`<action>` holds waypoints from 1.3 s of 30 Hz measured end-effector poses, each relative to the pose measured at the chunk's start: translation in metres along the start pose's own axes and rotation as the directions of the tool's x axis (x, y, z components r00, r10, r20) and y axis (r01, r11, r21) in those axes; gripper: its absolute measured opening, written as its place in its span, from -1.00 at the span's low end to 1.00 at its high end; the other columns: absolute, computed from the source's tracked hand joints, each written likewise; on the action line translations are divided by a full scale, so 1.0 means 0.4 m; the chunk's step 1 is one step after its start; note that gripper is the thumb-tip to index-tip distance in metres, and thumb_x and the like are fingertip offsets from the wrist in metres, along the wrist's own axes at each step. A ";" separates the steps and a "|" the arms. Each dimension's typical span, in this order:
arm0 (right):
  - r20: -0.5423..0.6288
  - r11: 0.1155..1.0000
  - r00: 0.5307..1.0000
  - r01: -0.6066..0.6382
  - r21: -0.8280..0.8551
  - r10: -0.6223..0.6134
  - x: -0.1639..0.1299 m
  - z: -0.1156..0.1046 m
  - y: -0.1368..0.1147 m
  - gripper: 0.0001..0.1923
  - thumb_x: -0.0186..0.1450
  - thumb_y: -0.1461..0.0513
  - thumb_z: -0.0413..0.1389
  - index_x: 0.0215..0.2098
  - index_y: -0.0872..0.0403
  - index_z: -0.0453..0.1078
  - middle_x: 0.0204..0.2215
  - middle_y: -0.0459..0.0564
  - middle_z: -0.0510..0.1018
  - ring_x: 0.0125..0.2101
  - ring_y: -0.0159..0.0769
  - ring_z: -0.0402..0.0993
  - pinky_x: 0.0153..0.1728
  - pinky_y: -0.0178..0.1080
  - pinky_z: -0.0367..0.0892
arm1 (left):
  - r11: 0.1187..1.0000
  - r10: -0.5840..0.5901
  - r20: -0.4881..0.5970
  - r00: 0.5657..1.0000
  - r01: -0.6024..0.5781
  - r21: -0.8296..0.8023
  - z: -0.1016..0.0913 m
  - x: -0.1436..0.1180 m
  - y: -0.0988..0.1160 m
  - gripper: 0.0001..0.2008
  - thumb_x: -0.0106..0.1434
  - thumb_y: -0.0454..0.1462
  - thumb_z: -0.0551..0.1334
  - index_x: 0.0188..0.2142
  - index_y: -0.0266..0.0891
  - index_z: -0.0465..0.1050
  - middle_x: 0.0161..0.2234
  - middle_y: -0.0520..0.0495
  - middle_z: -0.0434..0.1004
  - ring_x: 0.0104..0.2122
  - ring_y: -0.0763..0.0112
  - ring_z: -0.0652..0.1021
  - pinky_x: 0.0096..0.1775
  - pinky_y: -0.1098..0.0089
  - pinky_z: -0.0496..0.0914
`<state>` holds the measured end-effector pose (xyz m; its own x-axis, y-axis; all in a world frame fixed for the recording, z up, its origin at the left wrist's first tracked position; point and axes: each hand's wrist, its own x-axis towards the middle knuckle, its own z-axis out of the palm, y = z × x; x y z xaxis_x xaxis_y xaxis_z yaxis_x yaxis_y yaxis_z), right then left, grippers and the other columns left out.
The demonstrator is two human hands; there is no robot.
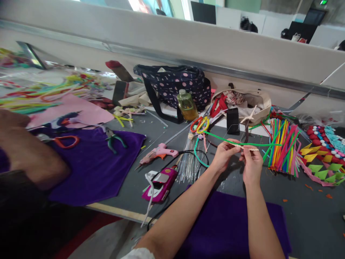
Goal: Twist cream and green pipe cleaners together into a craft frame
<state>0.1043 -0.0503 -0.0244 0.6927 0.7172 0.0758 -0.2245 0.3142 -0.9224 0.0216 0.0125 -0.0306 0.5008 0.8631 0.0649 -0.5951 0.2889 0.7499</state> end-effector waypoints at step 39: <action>-0.177 0.984 0.972 0.132 -0.119 -0.152 0.024 -0.029 -0.013 -0.69 0.10 0.04 0.26 -0.44 0.11 0.36 -0.47 -0.09 0.48 -0.53 -0.42 0.43 -0.64 -0.39 0.35 | 0.998 0.061 -0.118 0.991 -0.059 0.020 0.006 -0.009 -0.008 -0.79 -0.14 -0.34 0.47 -0.49 -0.28 0.51 -0.40 -0.02 0.59 -0.38 0.46 0.53 -0.22 0.39 0.37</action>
<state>0.1201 -0.0522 -0.0232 0.8291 0.5396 0.1464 -0.0478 0.3293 -0.9430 0.0233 0.0073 -0.0316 0.3865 0.9217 0.0322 -0.6108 0.2296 0.7578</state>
